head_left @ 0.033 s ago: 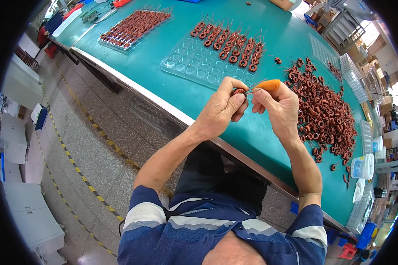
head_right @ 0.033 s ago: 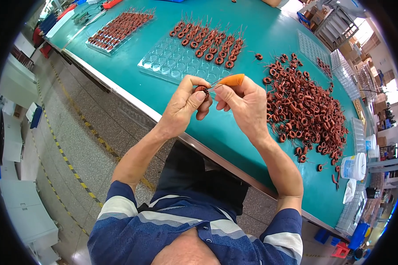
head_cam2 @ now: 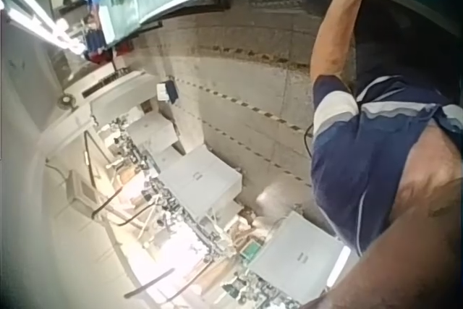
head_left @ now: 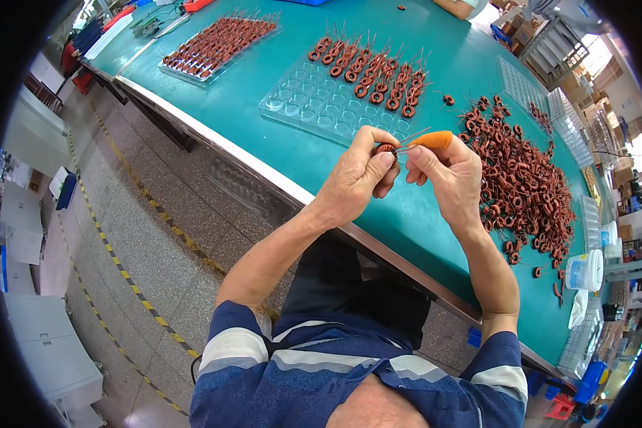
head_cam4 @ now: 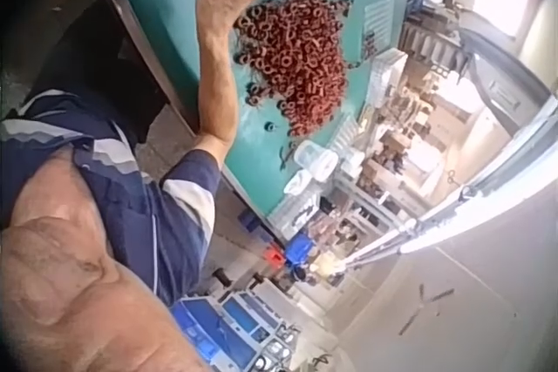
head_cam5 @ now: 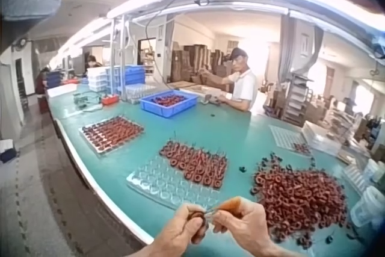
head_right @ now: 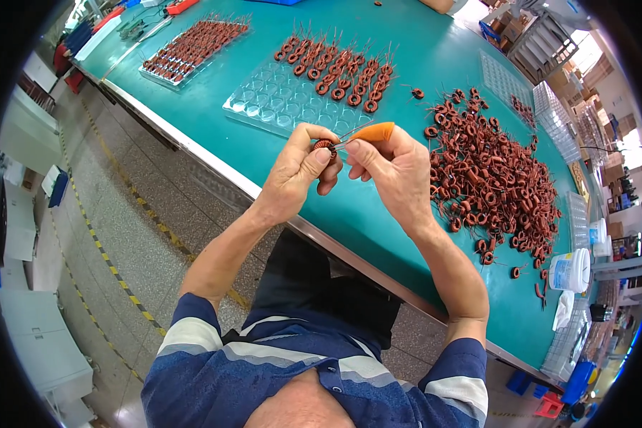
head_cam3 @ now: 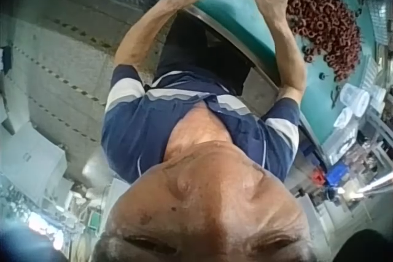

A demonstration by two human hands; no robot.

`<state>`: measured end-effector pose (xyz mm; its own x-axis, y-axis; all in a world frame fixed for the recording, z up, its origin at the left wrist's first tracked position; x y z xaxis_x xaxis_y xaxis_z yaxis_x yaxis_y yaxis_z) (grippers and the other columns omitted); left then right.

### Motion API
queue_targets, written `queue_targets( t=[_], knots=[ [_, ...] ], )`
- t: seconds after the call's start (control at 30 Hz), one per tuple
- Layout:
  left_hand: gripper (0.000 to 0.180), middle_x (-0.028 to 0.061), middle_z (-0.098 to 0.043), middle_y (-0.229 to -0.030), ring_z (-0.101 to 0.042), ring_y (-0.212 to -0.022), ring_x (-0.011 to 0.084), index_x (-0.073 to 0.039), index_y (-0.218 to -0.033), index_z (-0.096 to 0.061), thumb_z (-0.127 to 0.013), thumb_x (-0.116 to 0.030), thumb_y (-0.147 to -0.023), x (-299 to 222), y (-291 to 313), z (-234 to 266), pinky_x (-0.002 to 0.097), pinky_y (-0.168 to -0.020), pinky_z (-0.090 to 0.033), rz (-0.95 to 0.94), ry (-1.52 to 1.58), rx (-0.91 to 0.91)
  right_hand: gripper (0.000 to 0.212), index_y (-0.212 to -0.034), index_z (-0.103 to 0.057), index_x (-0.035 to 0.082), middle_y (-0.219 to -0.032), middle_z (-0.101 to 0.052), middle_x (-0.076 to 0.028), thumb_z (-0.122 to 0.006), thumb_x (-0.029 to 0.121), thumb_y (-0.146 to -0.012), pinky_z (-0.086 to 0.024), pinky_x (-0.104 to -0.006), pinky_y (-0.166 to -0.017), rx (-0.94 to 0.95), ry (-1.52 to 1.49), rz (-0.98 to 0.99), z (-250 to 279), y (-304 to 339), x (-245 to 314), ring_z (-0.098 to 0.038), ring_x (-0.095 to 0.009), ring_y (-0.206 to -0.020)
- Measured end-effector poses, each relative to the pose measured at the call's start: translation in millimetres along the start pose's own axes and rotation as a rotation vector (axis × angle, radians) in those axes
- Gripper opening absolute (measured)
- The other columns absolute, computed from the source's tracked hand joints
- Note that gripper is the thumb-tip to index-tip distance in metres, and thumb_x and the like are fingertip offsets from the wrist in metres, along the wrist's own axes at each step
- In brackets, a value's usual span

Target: Inserting thin wires through toroidal cores and arranging them in a component tray.

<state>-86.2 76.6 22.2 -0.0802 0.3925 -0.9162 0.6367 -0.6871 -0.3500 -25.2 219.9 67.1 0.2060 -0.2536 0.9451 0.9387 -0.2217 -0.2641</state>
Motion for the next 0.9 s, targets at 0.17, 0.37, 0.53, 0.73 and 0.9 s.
queue_targets(
  t=[0.17, 0.37, 0.53, 0.73, 0.9],
  knots=[
    [0.024, 0.0029, -0.045, -0.075, -0.043, -0.063, 0.0101, -0.004, -0.116, -0.039, -0.041, -0.024, -0.103, -2.9, 1.8, 3.8, 0.0242, -0.057, -0.039, 0.013, 0.030, -0.023, 0.021, -0.100, -0.064, -0.001, -0.079, -0.068, -0.005, -0.070, 0.014, -0.087, -0.050, -0.0217, -0.058, -0.062, 0.056, 0.073, 0.3, 7.5, 5.8, -0.064, -0.010, -0.067],
    [0.027, 0.0020, -0.047, -0.068, -0.044, -0.058, 0.0095, 0.001, -0.119, -0.043, -0.040, -0.020, -0.102, -4.2, 2.1, 3.7, 0.0256, -0.055, -0.039, 0.005, -0.114, -0.027, 0.020, -0.102, -0.064, -0.002, -0.078, -0.068, -0.006, -0.069, 0.009, -0.087, -0.050, -0.0210, -0.060, -0.056, 0.217, 0.181, -3.0, 5.2, 6.2, -0.063, -0.008, -0.066],
    [0.028, 0.0027, -0.052, -0.063, -0.048, -0.055, 0.0094, 0.005, -0.113, -0.051, -0.040, -0.018, -0.100, -5.4, -6.9, -8.8, 0.0272, -0.053, -0.042, -0.013, -0.229, -0.078, 0.020, -0.102, -0.063, -0.002, -0.077, -0.068, -0.006, -0.069, 0.010, -0.087, -0.050, -0.0215, -0.059, -0.057, 0.231, 0.135, 5.2, -4.1, 6.7, -0.063, -0.008, -0.065],
    [0.025, 0.0014, -0.054, -0.064, -0.049, -0.055, 0.0070, 0.004, -0.108, -0.055, -0.046, -0.018, -0.099, 4.7, -13.7, -10.2, 0.0245, -0.051, -0.041, 0.049, 0.013, -0.150, 0.022, -0.102, -0.062, -0.002, -0.080, -0.069, -0.007, -0.070, 0.011, -0.086, -0.050, -0.0216, -0.059, -0.145, 0.062, 0.079, 2.8, -3.3, -3.5, -0.064, -0.009, -0.067],
    [0.023, 0.0011, -0.053, -0.062, -0.048, -0.053, 0.0070, 0.002, -0.104, -0.055, -0.046, -0.018, -0.099, 8.7, -8.8, -13.6, 0.0235, -0.048, -0.041, -0.003, 0.047, -0.244, 0.019, -0.097, -0.063, -0.002, -0.077, -0.068, -0.006, -0.070, 0.013, -0.087, -0.050, -0.0216, -0.057, -0.144, 0.210, 0.163, -1.8, 2.8, -2.3, -0.064, -0.009, -0.065]
  ],
)
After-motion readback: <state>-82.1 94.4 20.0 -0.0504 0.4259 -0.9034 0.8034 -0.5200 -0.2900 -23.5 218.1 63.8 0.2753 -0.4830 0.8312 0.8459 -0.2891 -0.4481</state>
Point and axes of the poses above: each hand's wrist, its own y-axis away from the middle knuckle, its own z-axis out of the back of the hand, x = y × z, the point moved 3 cm from there along -y, towards the middle knuckle
